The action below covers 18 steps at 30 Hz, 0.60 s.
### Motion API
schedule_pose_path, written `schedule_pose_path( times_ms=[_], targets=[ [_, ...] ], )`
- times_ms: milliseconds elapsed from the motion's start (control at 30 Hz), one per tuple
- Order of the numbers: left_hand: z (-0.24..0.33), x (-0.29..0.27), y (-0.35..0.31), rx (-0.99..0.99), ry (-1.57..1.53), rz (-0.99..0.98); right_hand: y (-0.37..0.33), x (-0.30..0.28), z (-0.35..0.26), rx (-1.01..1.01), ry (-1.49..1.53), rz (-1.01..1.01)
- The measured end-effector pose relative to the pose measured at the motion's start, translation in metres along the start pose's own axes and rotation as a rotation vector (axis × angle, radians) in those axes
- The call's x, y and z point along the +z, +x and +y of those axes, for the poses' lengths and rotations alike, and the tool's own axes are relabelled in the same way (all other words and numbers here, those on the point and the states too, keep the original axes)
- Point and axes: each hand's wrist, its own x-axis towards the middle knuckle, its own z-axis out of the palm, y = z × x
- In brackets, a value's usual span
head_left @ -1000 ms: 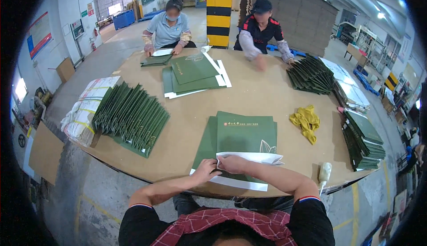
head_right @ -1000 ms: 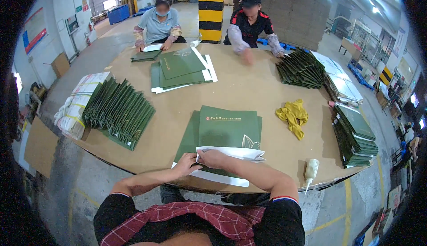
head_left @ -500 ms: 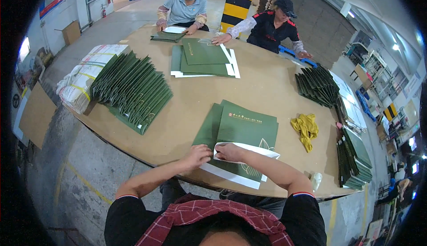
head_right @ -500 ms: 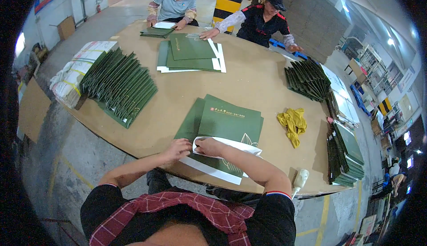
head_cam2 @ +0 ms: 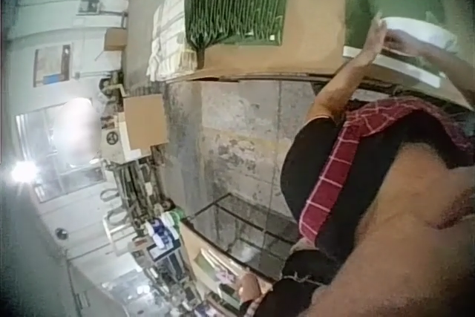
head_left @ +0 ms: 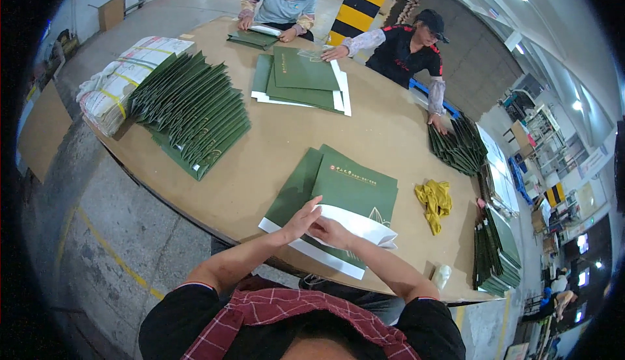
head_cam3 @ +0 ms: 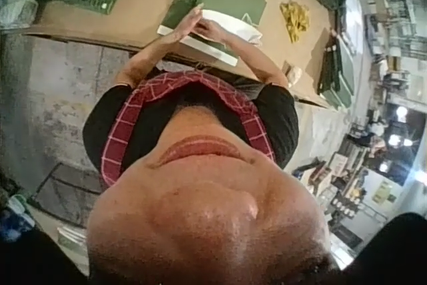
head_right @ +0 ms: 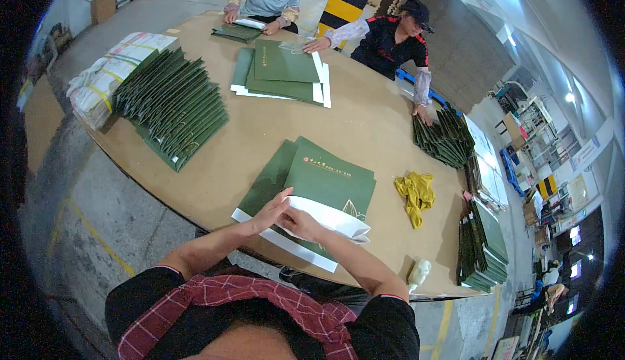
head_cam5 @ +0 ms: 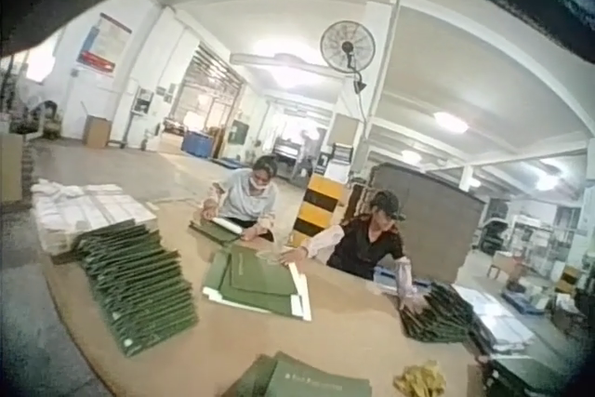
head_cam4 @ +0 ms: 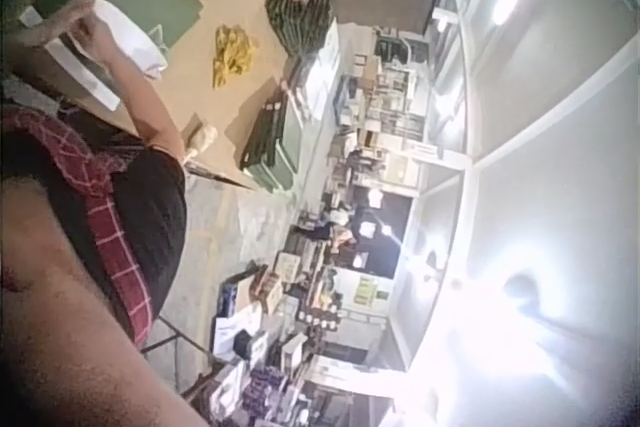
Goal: Assembling and gluing paper folders at an industrial workbench.
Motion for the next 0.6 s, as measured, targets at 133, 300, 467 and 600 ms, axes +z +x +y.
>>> schedule_pose_path(
  times_ms=[133,300,467,600],
  targets=[
    [0.009,0.001,0.004,-0.043,0.011,-0.058,0.001,0.012,0.018,-0.162,-0.045,-0.043],
    [0.011,0.023,0.006,-0.206,0.685,-0.086,-0.005,0.033,0.006,-0.181,-0.836,0.036],
    [0.012,0.019,0.012,-0.244,0.764,-0.091,-0.012,0.019,0.011,-0.072,-0.373,-0.132],
    [0.004,0.02,0.012,-0.205,0.76,-0.105,-0.016,0.039,0.014,-0.123,-0.624,0.027]
  ],
)
